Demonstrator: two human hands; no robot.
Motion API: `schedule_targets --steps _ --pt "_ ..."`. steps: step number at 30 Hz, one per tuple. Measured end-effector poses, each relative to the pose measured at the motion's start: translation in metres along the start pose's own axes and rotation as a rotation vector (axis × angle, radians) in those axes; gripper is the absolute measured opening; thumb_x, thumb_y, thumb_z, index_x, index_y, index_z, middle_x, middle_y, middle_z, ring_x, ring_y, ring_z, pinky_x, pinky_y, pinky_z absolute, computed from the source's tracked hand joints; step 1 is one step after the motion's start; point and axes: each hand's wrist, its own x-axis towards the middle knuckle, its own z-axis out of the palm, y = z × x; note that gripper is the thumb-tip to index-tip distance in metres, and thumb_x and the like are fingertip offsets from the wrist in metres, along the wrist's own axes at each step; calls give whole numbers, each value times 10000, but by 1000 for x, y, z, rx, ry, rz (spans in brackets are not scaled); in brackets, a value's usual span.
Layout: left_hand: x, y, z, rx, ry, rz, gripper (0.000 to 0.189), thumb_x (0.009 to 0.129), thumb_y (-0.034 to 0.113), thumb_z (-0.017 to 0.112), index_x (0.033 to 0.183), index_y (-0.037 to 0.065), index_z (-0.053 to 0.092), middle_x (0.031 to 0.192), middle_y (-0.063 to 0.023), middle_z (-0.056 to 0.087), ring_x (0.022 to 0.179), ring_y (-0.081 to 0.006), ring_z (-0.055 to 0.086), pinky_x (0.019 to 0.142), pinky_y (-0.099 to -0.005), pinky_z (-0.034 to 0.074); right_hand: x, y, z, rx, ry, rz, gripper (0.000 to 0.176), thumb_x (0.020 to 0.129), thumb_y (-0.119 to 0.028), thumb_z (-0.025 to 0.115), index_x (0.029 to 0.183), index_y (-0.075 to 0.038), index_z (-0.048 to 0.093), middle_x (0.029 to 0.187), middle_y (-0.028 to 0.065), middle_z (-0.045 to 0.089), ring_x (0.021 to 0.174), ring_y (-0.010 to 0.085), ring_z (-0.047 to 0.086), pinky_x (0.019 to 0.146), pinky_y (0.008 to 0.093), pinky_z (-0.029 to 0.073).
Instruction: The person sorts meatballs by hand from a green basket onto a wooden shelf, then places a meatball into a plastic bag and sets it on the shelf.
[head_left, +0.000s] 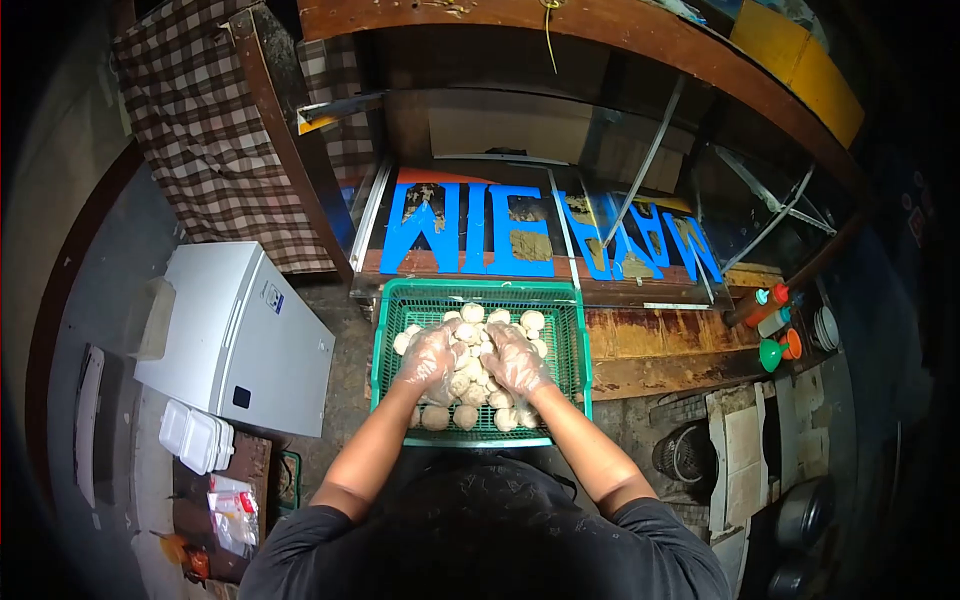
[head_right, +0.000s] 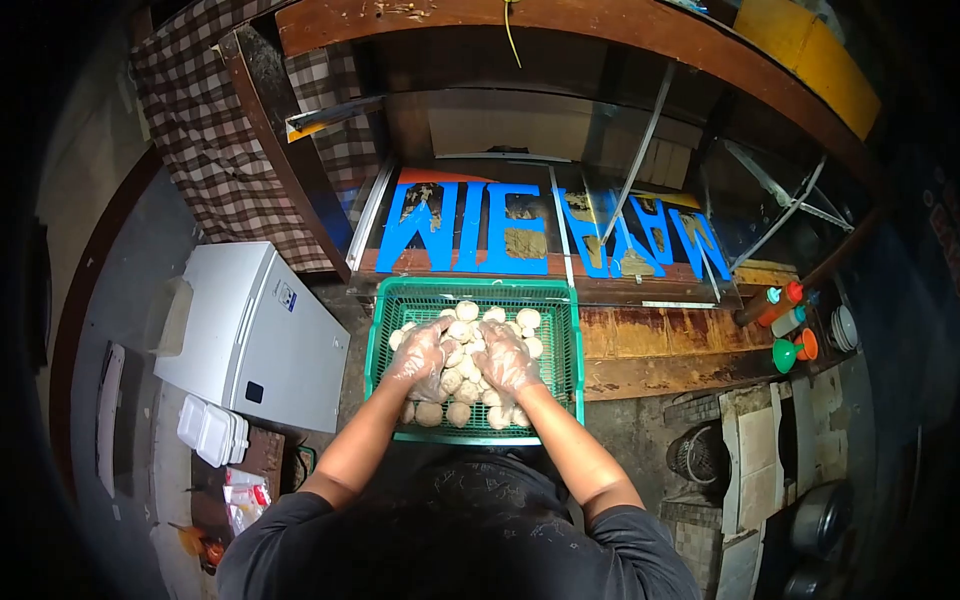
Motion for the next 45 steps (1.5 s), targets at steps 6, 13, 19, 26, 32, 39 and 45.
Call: schedule_targets --steps 6,13,19,26,32,39,45 --pt "6 -3 23 -82 88 -33 459 913 304 629 1328 112 595 1272 -185 633 1197 -350 582 1073 -430 411 13 15 15 -108 -28 -71 588 871 -265 620 1398 -48 475 1404 198 520 1333 495 398 1149 500 308" --pt "-2 -7 37 -380 58 -128 395 936 232 644 1308 101 615 1250 -151 655 1191 -288 600 1107 -396 372 5 9 -2 57 -51 -117 546 898 -307 625 1378 -65 528 1346 319 523 1322 471 435 1128 497 339" --pt "-20 37 12 -567 131 -149 388 962 203 631 1301 17 600 1218 -139 658 1145 -193 603 991 -328 470 5 9 -6 290 80 -182 513 876 -271 686 1315 -35 564 1260 234 608 1223 431 542 1033 474 448" --pt "-25 33 11 -790 193 -31 346 964 161 632 1272 5 605 1177 -93 654 1114 -178 596 975 -309 471 -1 -4 -10 666 221 -224 470 863 -171 741 1291 -52 586 1129 172 651 977 323 685 827 390 558" --pt "-12 7 6 -852 150 40 236 957 150 641 1129 -12 632 1024 -65 683 948 -125 622 858 -276 504 2 -24 -8 1175 152 5 406 983 -198 626 1295 51 547 1080 144 661 860 167 684 699 281 590" --pt "-16 6 -24 -1076 30 81 424 933 127 683 1301 -41 555 1210 -116 647 1118 -170 610 991 -301 483 5 -48 -12 1417 67 286 391 947 -88 625 1305 43 538 1012 120 659 776 167 657 687 297 576" --pt "-19 4 -42 -1112 -85 66 415 935 116 674 1305 -34 560 1233 -122 628 1124 -185 606 983 -313 494 1 -61 -7 1445 99 326 394 952 -60 590 1326 40 514 1022 141 665 771 193 670 693 308 593"
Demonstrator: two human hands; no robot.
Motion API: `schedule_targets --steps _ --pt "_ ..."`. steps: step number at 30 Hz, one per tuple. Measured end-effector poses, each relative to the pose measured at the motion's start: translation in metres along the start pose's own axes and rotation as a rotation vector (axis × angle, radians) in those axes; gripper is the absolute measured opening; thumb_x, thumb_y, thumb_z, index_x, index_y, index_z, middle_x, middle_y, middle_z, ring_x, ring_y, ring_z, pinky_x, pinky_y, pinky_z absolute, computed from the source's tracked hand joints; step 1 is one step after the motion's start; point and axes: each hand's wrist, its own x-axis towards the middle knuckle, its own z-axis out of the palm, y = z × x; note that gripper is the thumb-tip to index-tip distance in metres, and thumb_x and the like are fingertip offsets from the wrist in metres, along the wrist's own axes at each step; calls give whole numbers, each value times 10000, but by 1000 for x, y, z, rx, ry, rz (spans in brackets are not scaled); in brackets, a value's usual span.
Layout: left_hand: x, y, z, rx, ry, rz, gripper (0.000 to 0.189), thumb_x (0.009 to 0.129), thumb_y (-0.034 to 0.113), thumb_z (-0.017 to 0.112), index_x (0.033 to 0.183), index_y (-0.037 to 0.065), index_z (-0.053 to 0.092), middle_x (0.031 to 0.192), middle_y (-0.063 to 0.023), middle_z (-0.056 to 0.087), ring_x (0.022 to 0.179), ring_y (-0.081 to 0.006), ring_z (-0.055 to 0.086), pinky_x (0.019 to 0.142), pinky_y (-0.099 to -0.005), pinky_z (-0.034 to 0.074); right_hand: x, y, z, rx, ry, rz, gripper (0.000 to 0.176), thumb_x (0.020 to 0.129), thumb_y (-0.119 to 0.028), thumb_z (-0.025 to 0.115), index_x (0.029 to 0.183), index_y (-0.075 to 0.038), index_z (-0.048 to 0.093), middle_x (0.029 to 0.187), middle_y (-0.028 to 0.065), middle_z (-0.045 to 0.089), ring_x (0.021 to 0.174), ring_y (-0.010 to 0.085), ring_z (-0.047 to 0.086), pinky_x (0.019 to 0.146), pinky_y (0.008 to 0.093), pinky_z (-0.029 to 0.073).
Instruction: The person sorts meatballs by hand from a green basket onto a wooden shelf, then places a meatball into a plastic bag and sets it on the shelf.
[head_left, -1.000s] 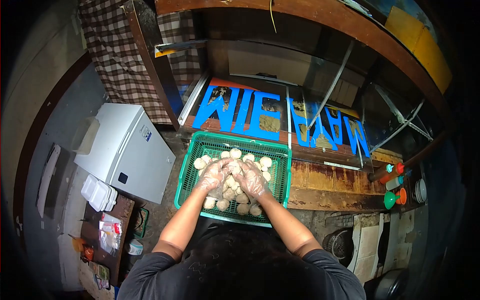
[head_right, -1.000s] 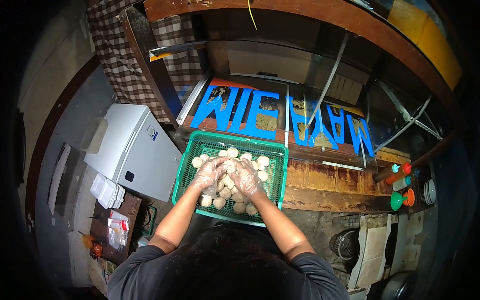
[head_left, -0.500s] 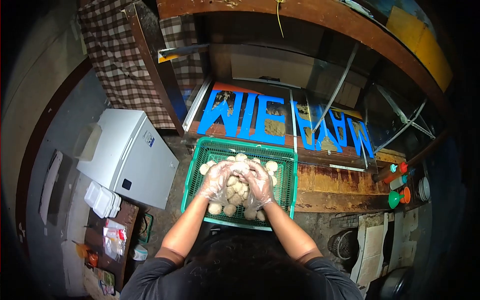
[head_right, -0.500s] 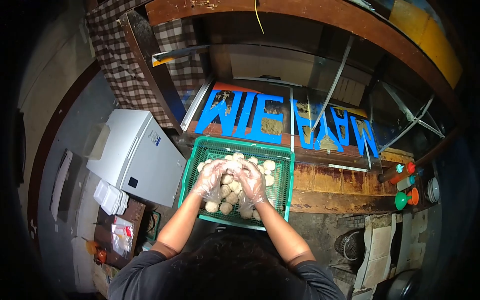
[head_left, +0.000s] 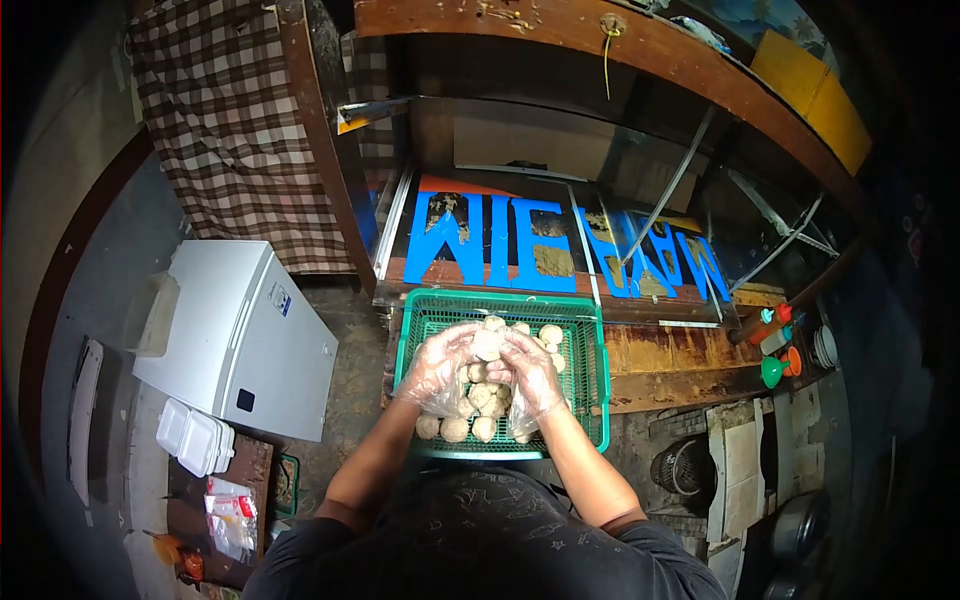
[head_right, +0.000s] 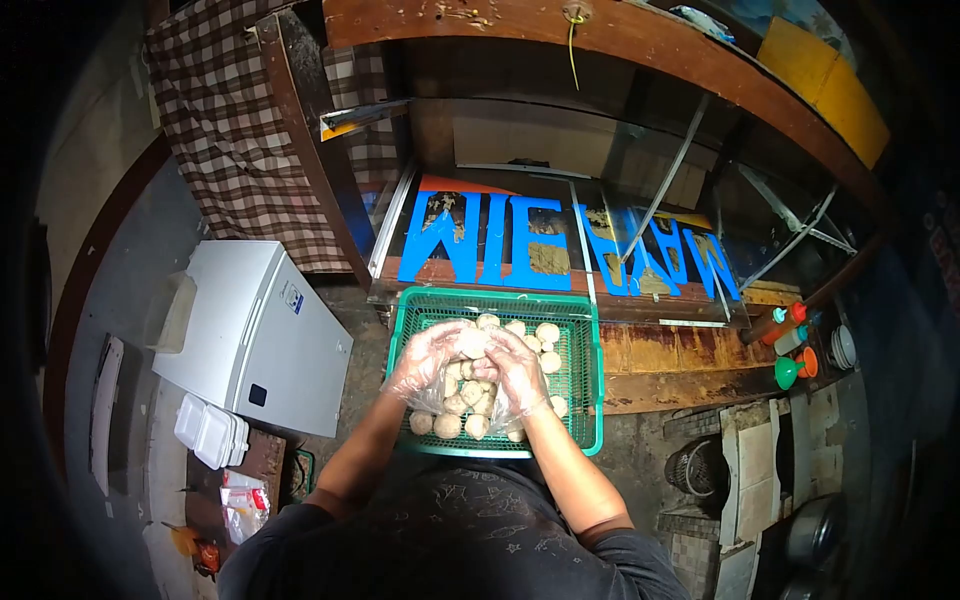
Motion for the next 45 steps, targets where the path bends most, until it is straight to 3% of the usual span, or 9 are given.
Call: schedule_targets --steps 5,8,11,13,18,25,30,36,45 --pt "2 -28 -11 -96 14 26 365 927 157 698 1244 -3 611 1208 -94 627 1081 -174 619 925 -303 527 -6 5 7 -21 56 29 322 989 -82 545 1293 19 506 1044 148 668 861 217 710 731 317 618" --pt "-3 -18 -10 -86 42 -110 263 914 135 714 1129 -1 650 1121 -75 647 1039 -143 613 892 -285 514 -9 13 11 68 56 -23 310 966 -34 568 1269 7 520 1079 158 660 901 227 707 757 324 616" --pt "-4 -18 -19 -100 -15 -87 278 916 139 710 1146 -1 643 1114 -71 649 1045 -142 615 883 -288 520 -10 20 11 90 63 -64 402 900 18 631 1284 25 511 1124 154 637 968 230 675 830 339 586" --pt "-10 -4 -17 -117 -7 -99 325 919 144 706 1197 -1 621 1133 -70 649 1058 -150 617 886 -294 523 -7 25 11 -135 18 -222 413 841 48 678 1232 23 547 1150 129 632 1007 216 654 881 323 555" --pt "-16 2 -23 -94 -47 -68 434 927 154 695 1304 -14 559 1202 -81 640 1081 -156 624 867 -283 532 -6 23 21 -374 -66 -360 539 739 121 720 1255 54 578 1308 135 556 1198 217 567 952 332 527" --pt "-19 6 -23 -180 -54 -40 488 874 114 741 1298 -38 551 1196 -114 643 1071 -192 646 883 -304 546 -18 17 31 -574 50 -370 530 737 103 743 1245 66 597 1293 159 587 1161 233 607 951 333 539" --pt "-22 7 -13 -226 -56 -65 517 864 111 746 1315 -38 541 1205 -113 632 1066 -182 636 891 -302 535 -27 8 27 -426 28 -246 502 786 87 737 1258 88 569 1243 160 614 1118 226 629 949 330 545" --pt "-25 1 -10 -128 -76 -30 496 888 154 738 1313 -21 550 1204 -109 623 1074 -176 623 886 -297 528 -29 20 16 -235 20 -275 510 817 120 691 1296 88 518 1253 168 599 1154 247 610 955 342 544" --pt "-25 -7 -2 -121 4 -48 408 919 173 712 1260 -7 580 1181 -83 632 1040 -149 629 851 -277 529 -31 20 14 -278 19 -335 532 814 130 677 1316 87 506 1253 168 592 1160 250 605 969 347 537"
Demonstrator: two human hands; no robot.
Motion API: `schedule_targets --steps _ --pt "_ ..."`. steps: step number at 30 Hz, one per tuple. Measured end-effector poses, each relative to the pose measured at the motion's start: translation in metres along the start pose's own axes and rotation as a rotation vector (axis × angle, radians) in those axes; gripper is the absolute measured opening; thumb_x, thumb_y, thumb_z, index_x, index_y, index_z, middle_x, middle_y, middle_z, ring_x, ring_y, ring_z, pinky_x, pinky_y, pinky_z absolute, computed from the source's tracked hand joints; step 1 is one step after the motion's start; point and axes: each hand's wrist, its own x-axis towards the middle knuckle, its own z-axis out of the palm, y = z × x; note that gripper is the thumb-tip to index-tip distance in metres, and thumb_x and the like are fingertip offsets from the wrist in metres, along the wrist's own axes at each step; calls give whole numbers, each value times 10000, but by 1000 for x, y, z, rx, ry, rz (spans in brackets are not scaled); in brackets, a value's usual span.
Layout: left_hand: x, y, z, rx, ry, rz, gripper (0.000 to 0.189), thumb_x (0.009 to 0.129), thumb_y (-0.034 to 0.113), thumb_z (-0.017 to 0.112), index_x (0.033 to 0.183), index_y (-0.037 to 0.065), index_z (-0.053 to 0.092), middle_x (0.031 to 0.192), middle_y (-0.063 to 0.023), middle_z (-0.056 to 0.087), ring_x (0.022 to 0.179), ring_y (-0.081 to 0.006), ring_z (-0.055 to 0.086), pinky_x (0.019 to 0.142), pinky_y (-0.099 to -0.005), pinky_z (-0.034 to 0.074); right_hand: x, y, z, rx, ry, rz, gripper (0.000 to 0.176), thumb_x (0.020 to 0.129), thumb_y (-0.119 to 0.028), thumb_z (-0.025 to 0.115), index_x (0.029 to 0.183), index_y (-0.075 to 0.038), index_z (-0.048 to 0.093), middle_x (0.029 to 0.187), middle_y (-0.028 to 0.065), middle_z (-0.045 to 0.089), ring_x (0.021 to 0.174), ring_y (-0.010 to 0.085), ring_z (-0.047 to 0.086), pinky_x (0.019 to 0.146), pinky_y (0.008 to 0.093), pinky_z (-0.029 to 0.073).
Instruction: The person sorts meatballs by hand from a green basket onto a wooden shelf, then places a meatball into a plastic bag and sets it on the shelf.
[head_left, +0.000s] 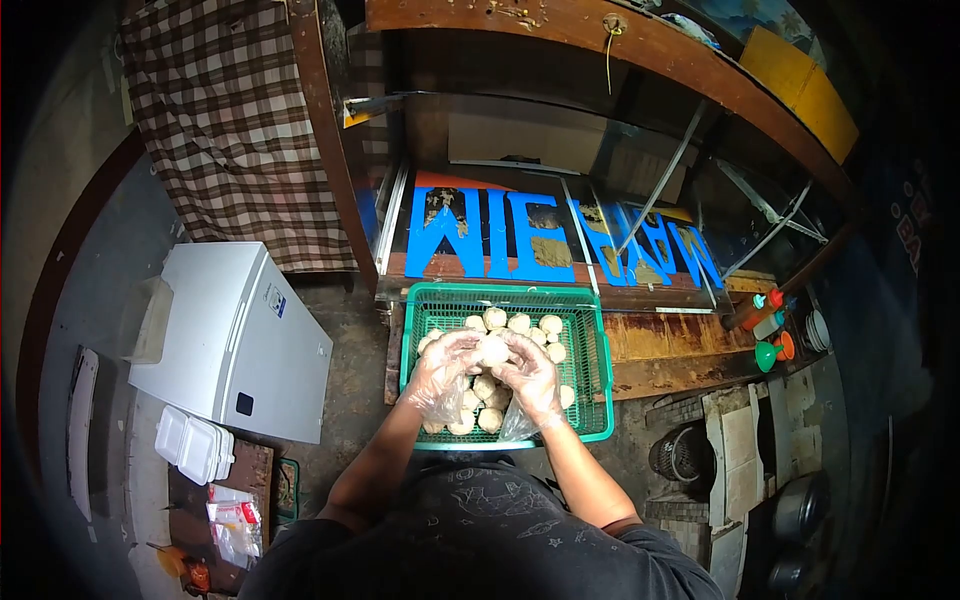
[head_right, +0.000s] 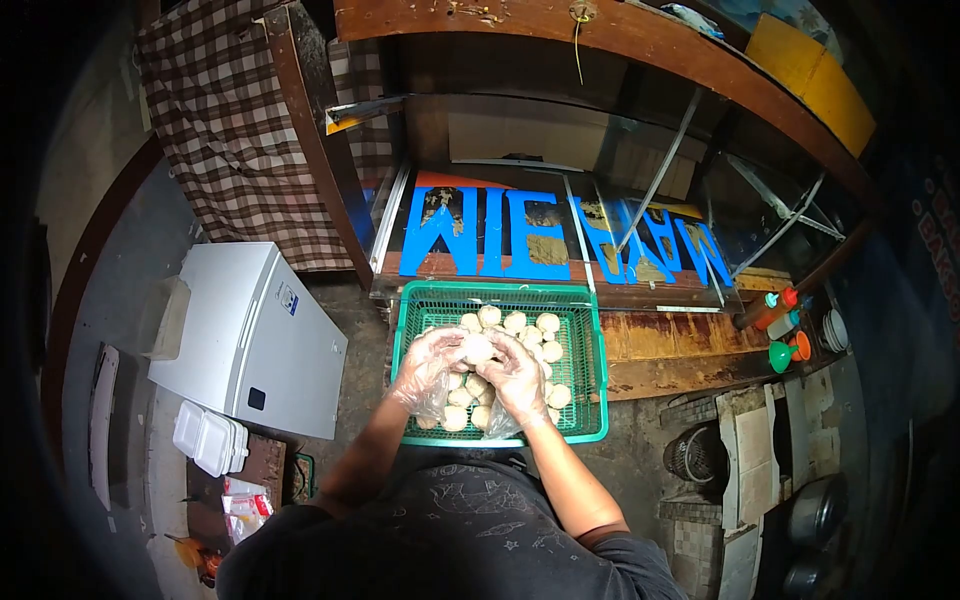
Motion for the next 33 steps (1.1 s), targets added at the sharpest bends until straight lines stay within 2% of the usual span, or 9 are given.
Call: schedule_targets --steps 6,8,13,20,22,23,24,26,33 --pt "-1 -10 -5 -25 31 19 394 910 135 705 1253 -16 582 1188 -96 637 1023 -165 643 835 -281 543 -2 -8 4 -179 1 53 628 817 48 726 1394 37 478 1243 136 605 1128 201 606 964 309 521" --pt "-3 -19 -9 -130 28 10 433 898 89 699 1292 -28 561 1206 -111 638 1004 -163 653 842 -287 559 -5 2 -2 -265 0 137 637 838 -38 727 1418 22 468 1207 127 619 981 180 658 856 271 542" --pt "-10 -22 -15 -53 -5 -91 469 887 13 695 1334 4 551 1109 -40 653 1026 -126 625 864 -268 528 -4 14 3 90 28 293 635 832 60 679 1418 62 431 1191 173 612 947 222 683 787 314 596" --pt "-9 -15 -24 218 -23 109 454 881 87 742 1281 -59 583 1261 -119 600 1082 -192 627 926 -304 516 -2 11 14 151 18 245 641 808 108 683 1398 79 434 1177 171 635 913 248 704 799 338 604" --pt "-5 -13 -25 213 -25 189 437 884 91 739 1267 -62 594 1229 -120 613 1074 -193 632 921 -300 520 1 1 20 3 32 247 603 824 88 686 1384 77 462 1148 145 653 912 224 701 788 315 597" --pt "-6 -11 -26 190 -19 164 415 894 105 732 1259 -50 609 1204 -117 625 1077 -186 633 925 -299 519 1 -3 20 -216 11 222 594 829 -27 731 1374 37 503 1101 101 681 924 174 690 789 303 576" --pt "-4 -11 -27 193 -31 183 415 894 105 732 1259 -50 609 1204 -117 625 1077 -186 633 925 -299 519 -2 -23 26 -812 -3 104 615 821 -192 762 1368 -23 536 1062 92 704 926 176 693 802 321 555" --pt "-3 -14 -34 214 -4 148 413 906 124 725 1271 -32 610 1207 -116 633 1076 -175 635 927 -296 517 0 -7 24 -1032 2 -108 609 813 -311 756 1342 -69 574 1060 117 706 922 224 697 821 353 544" --pt "-1 10 -36 280 -1 117 448 896 51 711 1305 -60 566 1238 -132 646 1104 -184 639 957 -309 521 7 -17 39 -916 7 -171 509 850 -228 734 1308 -53 598 1088 145 706 933 222 714 818 345 558"
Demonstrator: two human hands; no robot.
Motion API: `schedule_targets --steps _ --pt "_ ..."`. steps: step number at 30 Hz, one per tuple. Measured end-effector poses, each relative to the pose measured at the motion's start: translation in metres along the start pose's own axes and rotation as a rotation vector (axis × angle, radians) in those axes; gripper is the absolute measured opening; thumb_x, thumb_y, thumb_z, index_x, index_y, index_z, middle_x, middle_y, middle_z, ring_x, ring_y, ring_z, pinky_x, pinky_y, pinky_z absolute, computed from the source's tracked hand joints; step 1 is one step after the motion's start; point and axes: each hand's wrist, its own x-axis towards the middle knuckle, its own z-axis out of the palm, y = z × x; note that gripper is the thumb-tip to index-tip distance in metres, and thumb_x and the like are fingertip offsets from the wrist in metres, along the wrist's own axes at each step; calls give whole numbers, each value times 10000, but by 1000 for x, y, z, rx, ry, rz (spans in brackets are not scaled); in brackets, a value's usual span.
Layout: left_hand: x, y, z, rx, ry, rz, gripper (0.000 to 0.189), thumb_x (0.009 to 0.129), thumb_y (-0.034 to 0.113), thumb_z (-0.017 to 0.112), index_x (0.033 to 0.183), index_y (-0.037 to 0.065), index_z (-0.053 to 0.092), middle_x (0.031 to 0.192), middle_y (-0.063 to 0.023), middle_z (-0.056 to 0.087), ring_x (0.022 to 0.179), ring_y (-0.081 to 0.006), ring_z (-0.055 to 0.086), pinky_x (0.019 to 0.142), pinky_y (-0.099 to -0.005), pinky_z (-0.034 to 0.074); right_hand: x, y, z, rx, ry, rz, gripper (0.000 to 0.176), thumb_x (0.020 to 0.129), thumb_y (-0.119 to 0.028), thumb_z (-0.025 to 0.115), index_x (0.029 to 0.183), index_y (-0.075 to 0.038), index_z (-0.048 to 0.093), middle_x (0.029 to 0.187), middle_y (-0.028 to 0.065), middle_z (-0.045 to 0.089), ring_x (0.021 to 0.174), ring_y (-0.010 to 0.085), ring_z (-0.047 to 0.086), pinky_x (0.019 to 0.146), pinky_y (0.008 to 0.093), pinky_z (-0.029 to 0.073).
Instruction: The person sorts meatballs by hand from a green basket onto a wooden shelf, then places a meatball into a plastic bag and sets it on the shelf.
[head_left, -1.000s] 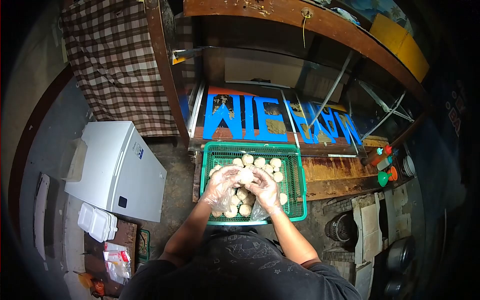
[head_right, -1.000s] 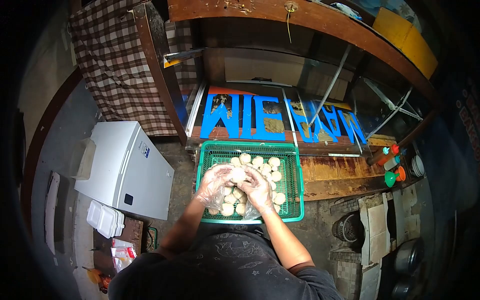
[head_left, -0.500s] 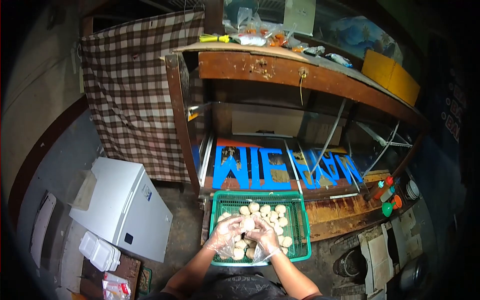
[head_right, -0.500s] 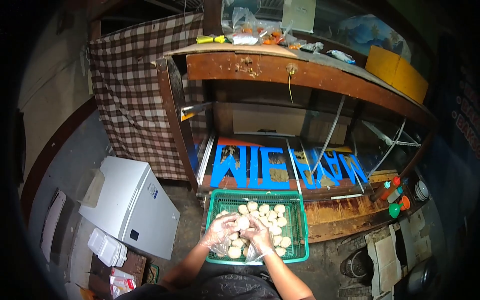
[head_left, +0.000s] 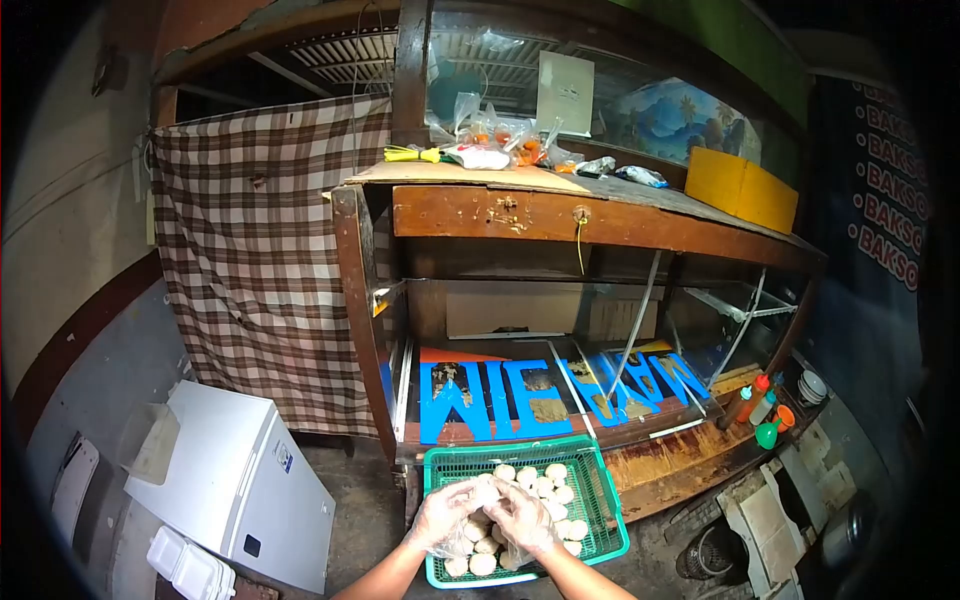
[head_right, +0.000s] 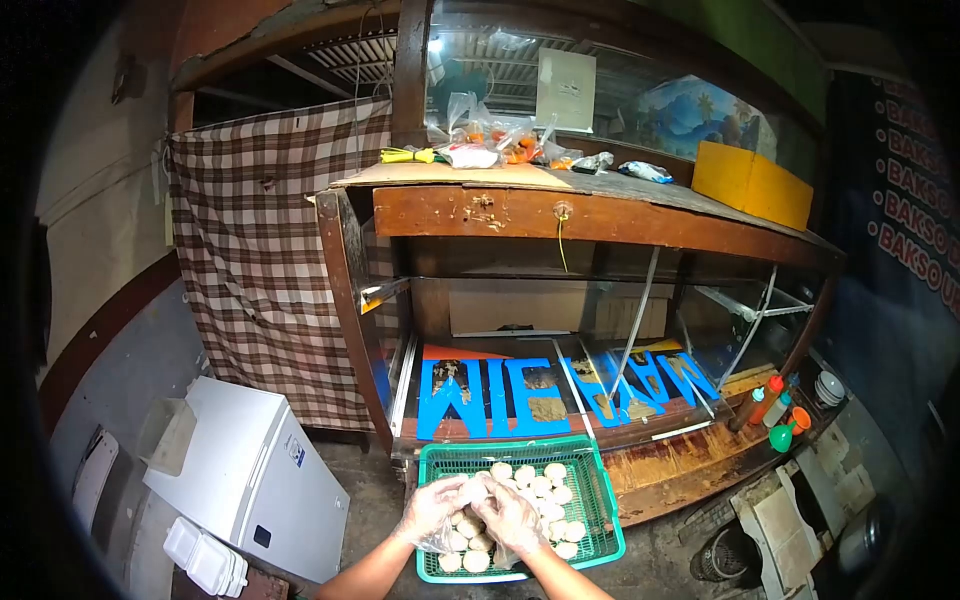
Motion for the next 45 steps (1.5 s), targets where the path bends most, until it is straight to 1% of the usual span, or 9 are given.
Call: schedule_targets --steps 4,7,15,17,33,37,41,43,45 --pt "12 0 -7 -45 17 127 429 871 31 729 1262 -72 588 1208 -132 656 1088 -187 649 937 -313 538 11 -5 8 298 34 103 481 839 -178 761 1274 -30 617 1170 126 689 1017 156 687 881 303 553" --pt "21 11 -8 35 45 165 411 868 22 728 1247 -69 598 1205 -129 651 1096 -188 643 939 -313 536 21 -3 15 414 107 70 466 843 -132 752 1268 -3 611 1172 129 681 1024 180 680 913 316 549" --pt "53 43 -8 39 69 337 377 842 64 753 1187 -44 650 1184 -124 660 1051 -172 643 897 -302 531 61 -22 -9 404 121 -69 467 846 -46 724 1287 19 583 1228 125 640 1087 198 646 954 332 532" --pt "62 48 -9 68 103 393 376 847 73 750 1192 -39 650 1161 -119 667 1047 -172 643 908 -304 527 71 -30 -12 709 118 -101 419 822 -54 721 1231 -22 634 1203 102 644 1068 176 652 927 303 545" --pt "171 100 -14 115 450 582 311 880 133 743 1142 -21 678 1124 -99 695 1022 -158 652 902 -291 524 227 -21 -16 514 238 -455 407 811 -141 748 1196 -45 660 1203 114 666 1014 191 674 891 318 541" --pt "211 106 -30 -26 451 611 277 872 124 749 1099 -27 698 1057 -67 703 883 -102 643 766 -227 525 263 -38 -11 404 345 -490 373 783 -200 768 1123 -65 697 1145 120 681 916 205 681 834 324 547" --pt "256 127 -46 -27 534 603 424 858 151 778 1210 -46 647 1032 -90 717 775 -91 630 693 -226 528 312 -55 -8 293 400 -429 413 734 -143 771 1137 -72 712 1166 119 673 939 195 686 862 317 556" --pt "288 132 -63 140 597 680 421 850 122 751 1220 -48 645 1036 -93 718 757 -95 629 692 -236 530 344 -59 -6 299 489 -555 431 729 -138 758 1154 -85 714 1164 129 672 938 208 689 855 325 559" --pt "296 149 -62 221 668 690 412 846 91 664 1233 -47 642 1050 -103 715 854 -122 646 763 -254 531 364 -67 -8 296 498 -526 439 732 -153 746 1164 -86 713 1153 134 674 960 219 692 867 332 555"
